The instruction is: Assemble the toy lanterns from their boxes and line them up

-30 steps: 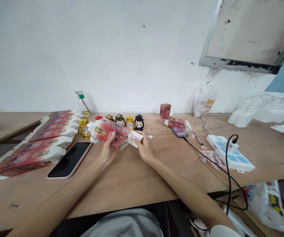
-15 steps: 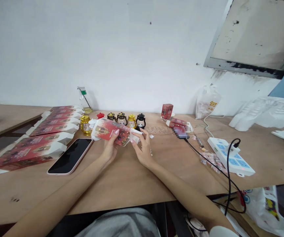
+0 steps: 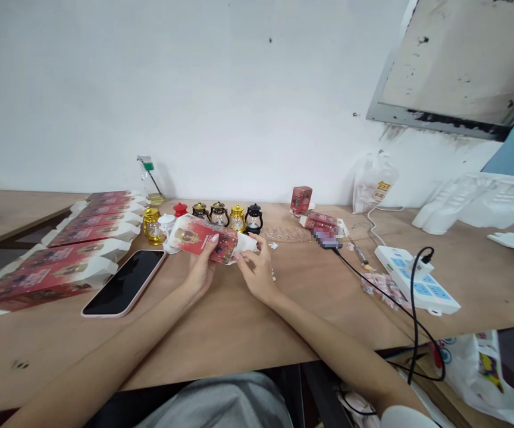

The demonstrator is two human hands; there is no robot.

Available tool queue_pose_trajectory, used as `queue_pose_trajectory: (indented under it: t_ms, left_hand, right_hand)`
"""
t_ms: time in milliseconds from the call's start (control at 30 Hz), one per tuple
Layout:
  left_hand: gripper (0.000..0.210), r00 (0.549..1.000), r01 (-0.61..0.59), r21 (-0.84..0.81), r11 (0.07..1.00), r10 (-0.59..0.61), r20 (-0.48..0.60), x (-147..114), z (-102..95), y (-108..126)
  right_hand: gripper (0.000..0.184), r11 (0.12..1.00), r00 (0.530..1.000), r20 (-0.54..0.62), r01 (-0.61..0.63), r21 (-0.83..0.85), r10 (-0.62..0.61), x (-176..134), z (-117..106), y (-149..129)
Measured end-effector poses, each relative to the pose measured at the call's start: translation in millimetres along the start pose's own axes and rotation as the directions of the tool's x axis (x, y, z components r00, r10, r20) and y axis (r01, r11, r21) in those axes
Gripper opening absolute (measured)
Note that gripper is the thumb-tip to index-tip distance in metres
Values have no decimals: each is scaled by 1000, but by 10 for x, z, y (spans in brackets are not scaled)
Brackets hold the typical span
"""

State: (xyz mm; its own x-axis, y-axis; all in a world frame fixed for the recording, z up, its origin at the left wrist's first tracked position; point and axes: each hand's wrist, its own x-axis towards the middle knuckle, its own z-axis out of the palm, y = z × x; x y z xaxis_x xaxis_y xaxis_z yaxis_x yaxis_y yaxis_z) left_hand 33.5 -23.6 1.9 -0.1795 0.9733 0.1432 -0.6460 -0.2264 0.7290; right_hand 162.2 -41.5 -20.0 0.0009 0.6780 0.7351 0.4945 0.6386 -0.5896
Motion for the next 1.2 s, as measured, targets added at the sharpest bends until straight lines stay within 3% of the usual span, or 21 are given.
queue_pose_trajectory:
  t_ms: [67,233,333,433,633,900,1133,1200]
  left_hand:
    - [44,1000,14,-13,1000,-14,-9,-1,-1,11]
    - [46,995,98,-39,994,-99,-26,-34,-33,-8]
    - [48,987,162,-29,986,-162,-6,-75,-43,-47]
    - [48,983,186,-36,982,-186,6,-111,-28,-53]
    - [49,990,138,-39,990,-137,23,-154,14,-21]
    - [51,997,68,18,997,-69,31,-198,24,-50]
    - [46,996,-6,136,991,-6,86,-176,-48,-142]
    - [42,995,-33,181,983,15,99,-183,-60,-132]
  right_hand:
    - [16,1000,1000,-30,-6,-27,6,-17,11,-1]
    - [30,996,998,6,-61,-60,62,-32,35,22]
    - [19,996,997,21,-78,-50,79,-17,21,38]
    - [21,996,996,45,-72,-52,74,-6,-2,44]
    - [34,996,991,107,-85,-23,87,-29,56,71]
    - [30,956,965,-2,-258,138,261,-47,147,99]
    - [27,876,913,24,-397,274,407,-24,191,130]
    - [28,834,903,86,-423,354,422,-21,197,80]
